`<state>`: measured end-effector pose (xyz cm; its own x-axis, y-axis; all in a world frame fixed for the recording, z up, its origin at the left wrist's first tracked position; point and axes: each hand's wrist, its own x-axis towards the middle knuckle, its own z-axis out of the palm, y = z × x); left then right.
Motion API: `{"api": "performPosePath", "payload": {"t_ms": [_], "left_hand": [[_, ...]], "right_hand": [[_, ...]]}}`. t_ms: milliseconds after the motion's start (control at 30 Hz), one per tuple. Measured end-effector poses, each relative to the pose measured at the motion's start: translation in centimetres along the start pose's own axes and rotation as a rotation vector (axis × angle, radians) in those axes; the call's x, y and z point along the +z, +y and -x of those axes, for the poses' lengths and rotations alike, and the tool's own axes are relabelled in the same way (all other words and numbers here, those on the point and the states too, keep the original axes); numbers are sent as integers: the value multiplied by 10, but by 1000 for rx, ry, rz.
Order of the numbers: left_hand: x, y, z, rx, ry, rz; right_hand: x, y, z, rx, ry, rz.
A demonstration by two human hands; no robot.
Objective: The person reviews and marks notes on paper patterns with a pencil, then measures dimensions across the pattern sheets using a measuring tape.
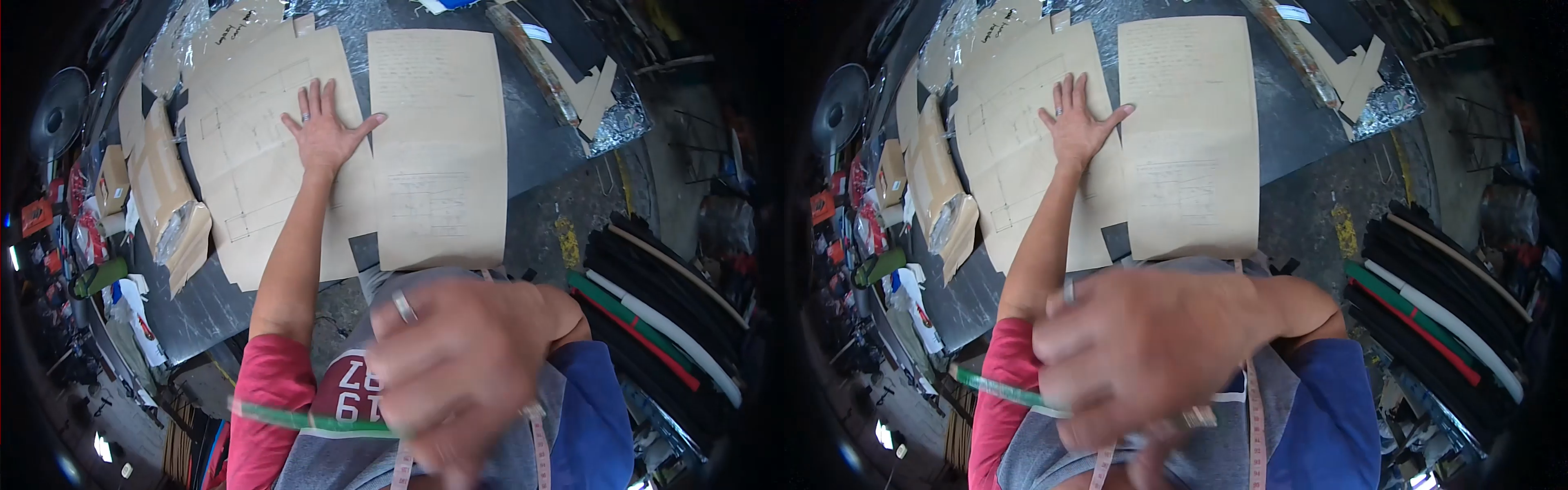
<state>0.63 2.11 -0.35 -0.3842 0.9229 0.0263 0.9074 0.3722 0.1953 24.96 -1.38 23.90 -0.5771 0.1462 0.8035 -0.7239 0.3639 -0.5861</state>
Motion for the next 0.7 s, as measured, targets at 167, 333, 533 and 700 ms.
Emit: {"api": "performPosePath", "payload": {"t_ms": [167, 333, 533, 700], "left_hand": [[-4, -2, -2, -24, -23, 8], [-3, -1, -1, -29, -37, 7], [-3, -1, -1, -33, -31, 1], [-1, -1, -1, -26, -12, 3]], "right_hand": [[-15, 79, 77, 585, 191, 99], [-51, 127, 154, 868, 472, 312], [-51, 144, 188, 894, 649, 436], [-32, 148, 190, 825, 667, 468]]}}
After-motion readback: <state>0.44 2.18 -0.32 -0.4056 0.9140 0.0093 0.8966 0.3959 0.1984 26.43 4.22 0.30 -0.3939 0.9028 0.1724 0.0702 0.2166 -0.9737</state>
